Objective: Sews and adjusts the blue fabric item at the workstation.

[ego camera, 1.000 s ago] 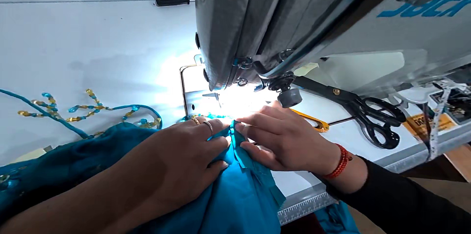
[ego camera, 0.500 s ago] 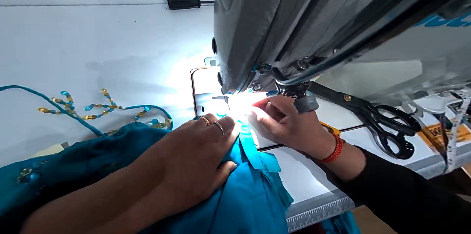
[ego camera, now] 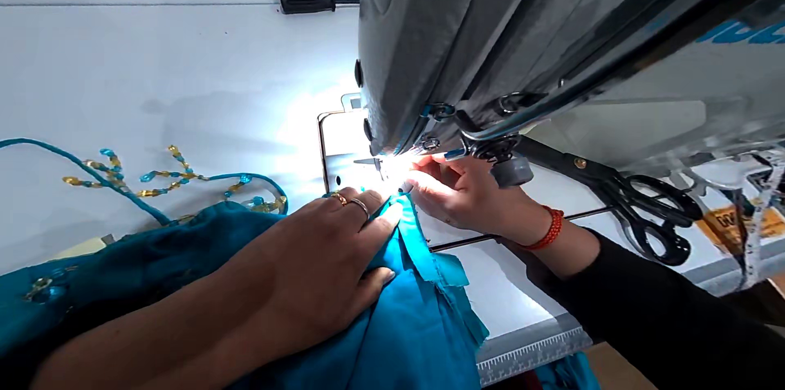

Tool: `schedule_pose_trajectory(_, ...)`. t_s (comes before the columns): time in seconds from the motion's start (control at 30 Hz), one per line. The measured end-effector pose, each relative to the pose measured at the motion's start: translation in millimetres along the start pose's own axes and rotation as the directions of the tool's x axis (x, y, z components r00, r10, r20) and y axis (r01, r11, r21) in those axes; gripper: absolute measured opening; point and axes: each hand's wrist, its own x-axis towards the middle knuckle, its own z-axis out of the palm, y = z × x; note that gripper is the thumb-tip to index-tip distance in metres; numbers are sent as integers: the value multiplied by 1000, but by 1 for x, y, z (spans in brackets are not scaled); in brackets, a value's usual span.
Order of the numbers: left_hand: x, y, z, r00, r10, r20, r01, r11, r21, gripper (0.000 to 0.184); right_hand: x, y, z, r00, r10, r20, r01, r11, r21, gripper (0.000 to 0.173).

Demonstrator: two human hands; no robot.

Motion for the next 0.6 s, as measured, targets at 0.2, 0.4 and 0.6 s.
schedule_pose_trajectory(0.2,1,-3,-1,999,-6,34,8,999,-44,57,-3,0,-11,984,-132,116,126,990,58,22)
schedule_pose_trajectory(0.4,3,-10,1,999,27,32,-24,995,-102,56,-4,-9,-10,928,-329,174,324,944,60,20)
schedule_pose_trajectory(0.6,3,-10,2,999,18,44,-14,995,-94,55,1,-1,-9,983,-11,-181,-6,996,-90,14)
